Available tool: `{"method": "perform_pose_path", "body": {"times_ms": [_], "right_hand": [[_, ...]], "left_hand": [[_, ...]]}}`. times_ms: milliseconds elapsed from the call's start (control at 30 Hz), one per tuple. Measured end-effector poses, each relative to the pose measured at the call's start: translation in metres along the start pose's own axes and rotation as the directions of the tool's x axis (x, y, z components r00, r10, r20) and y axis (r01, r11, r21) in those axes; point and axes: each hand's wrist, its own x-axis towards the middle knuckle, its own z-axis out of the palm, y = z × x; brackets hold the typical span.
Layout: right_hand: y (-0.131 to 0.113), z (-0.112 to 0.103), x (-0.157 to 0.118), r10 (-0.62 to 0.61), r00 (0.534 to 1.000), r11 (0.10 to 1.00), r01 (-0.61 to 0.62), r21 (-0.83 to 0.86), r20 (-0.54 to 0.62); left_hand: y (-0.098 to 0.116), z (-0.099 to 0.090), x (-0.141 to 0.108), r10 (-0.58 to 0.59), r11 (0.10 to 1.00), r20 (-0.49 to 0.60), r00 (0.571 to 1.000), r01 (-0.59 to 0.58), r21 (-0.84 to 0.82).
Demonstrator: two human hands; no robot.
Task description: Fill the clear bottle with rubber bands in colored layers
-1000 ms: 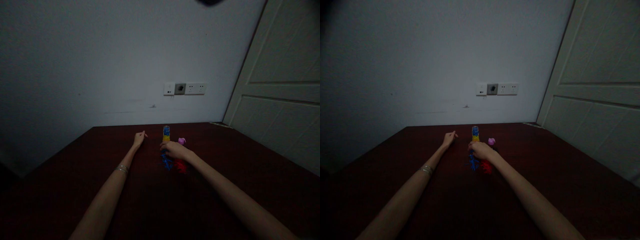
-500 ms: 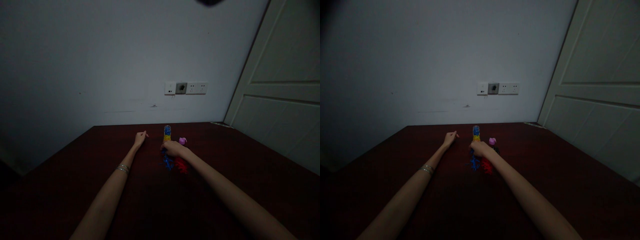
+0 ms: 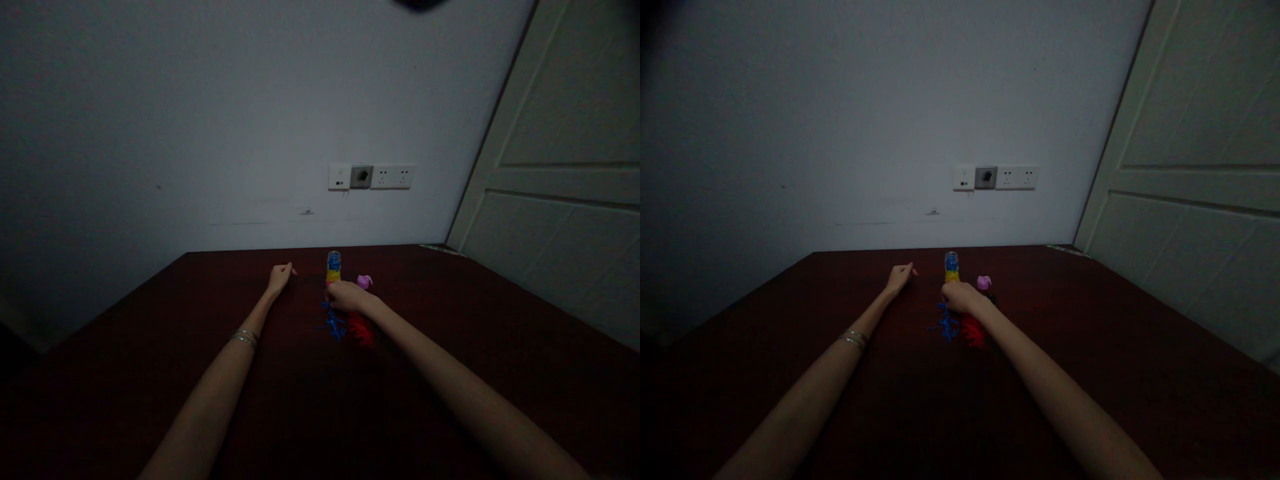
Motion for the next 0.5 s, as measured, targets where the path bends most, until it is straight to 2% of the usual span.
{"method": "perform_pose_path", "body": {"times_ms": [267,400,500], "right_hand": [[0.001,-0.001,-0.002,0.009,1.0,0.997,-0.009,0.076,-0.005],[0.004,-0.007,-0.002,-0.018,0.999,0.976,0.028,0.216,-0.052],[0.003,-0.019,-0.003,-0.061,0.991,0.922,0.102,0.373,-0.119]], "left_hand": [[0.001,0.0,-0.001,0.006,1.0,-0.009,1.0,-0.006,0.013],[0.004,0.0,-0.002,-0.012,1.0,-0.015,1.0,0.012,0.025],[0.006,0.0,-0.003,-0.019,0.999,-0.016,1.0,0.019,0.025]]}}
